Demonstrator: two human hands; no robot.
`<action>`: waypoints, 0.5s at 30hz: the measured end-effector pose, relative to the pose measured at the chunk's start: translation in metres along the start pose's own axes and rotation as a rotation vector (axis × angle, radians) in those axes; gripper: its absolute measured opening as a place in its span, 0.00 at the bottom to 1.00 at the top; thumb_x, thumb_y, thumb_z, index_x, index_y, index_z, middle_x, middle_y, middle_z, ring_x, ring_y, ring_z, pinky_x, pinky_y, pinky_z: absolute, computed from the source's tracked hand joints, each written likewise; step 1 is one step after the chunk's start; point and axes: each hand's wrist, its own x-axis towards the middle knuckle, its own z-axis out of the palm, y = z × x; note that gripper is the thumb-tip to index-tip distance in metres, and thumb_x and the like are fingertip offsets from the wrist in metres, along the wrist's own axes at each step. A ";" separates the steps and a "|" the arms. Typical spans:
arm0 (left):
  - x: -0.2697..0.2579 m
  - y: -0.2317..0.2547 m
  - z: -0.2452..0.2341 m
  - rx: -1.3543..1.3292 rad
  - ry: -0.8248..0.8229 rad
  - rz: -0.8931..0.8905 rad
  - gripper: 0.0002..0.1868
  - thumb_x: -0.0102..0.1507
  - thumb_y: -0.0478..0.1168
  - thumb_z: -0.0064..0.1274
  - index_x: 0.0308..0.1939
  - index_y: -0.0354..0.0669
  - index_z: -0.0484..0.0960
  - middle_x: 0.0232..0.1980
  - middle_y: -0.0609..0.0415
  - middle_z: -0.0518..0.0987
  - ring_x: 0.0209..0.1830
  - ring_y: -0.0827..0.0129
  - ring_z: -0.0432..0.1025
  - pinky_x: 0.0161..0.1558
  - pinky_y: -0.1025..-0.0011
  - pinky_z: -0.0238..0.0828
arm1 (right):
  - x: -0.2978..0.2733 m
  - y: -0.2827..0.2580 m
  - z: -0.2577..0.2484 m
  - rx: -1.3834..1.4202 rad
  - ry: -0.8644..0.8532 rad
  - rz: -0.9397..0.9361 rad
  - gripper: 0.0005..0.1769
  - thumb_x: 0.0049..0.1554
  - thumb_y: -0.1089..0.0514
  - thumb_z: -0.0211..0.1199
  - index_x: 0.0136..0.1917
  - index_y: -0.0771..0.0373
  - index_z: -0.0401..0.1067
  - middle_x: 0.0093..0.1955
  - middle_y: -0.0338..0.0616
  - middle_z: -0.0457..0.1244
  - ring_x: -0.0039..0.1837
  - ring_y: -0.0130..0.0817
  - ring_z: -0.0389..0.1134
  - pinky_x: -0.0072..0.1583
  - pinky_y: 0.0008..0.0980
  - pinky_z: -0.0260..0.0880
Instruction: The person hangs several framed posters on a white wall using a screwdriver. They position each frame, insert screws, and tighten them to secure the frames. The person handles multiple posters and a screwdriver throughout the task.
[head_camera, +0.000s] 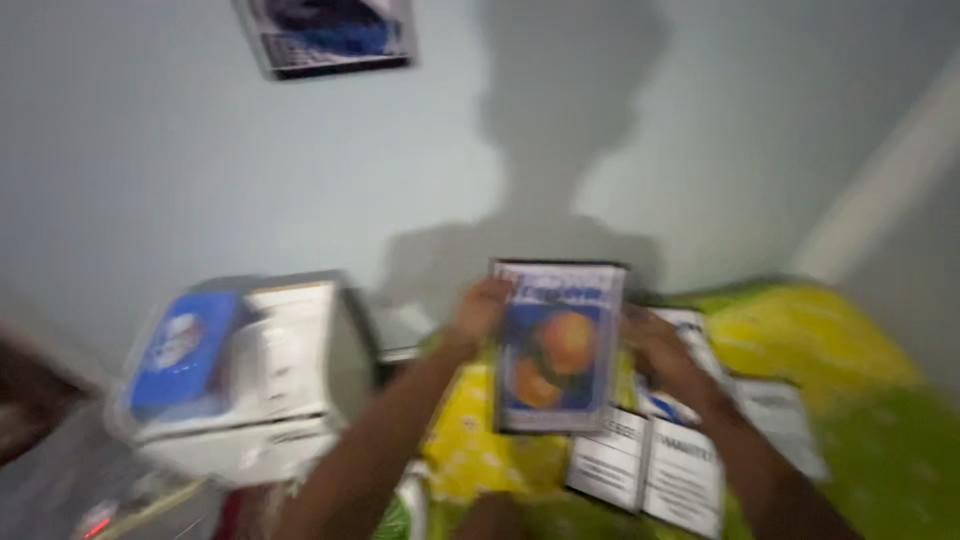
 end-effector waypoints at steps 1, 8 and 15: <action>-0.007 0.007 0.017 -0.462 -0.070 -0.410 0.22 0.71 0.51 0.54 0.43 0.30 0.81 0.31 0.51 0.71 0.30 0.61 0.63 0.33 0.59 0.59 | -0.003 0.000 0.000 -0.170 0.128 0.071 0.19 0.59 0.49 0.63 0.58 0.62 0.70 0.33 0.38 0.62 0.31 0.28 0.59 0.35 0.31 0.60; -0.044 -0.004 -0.055 -0.549 -0.020 -0.512 0.18 0.68 0.50 0.53 0.46 0.37 0.84 0.38 0.54 0.81 0.34 0.72 0.72 0.36 0.72 0.71 | 0.026 -0.003 0.051 -0.333 0.250 0.195 0.27 0.55 0.49 0.70 0.63 0.60 0.66 0.33 0.45 0.63 0.34 0.32 0.62 0.39 0.33 0.65; -0.070 -0.053 -0.206 0.068 0.513 -0.469 0.13 0.68 0.44 0.52 0.47 0.38 0.83 0.37 0.49 0.86 0.32 0.66 0.81 0.38 0.63 0.79 | 0.033 -0.016 0.131 -0.317 0.150 0.027 0.23 0.57 0.46 0.69 0.55 0.67 0.72 0.33 0.42 0.62 0.33 0.32 0.61 0.38 0.33 0.63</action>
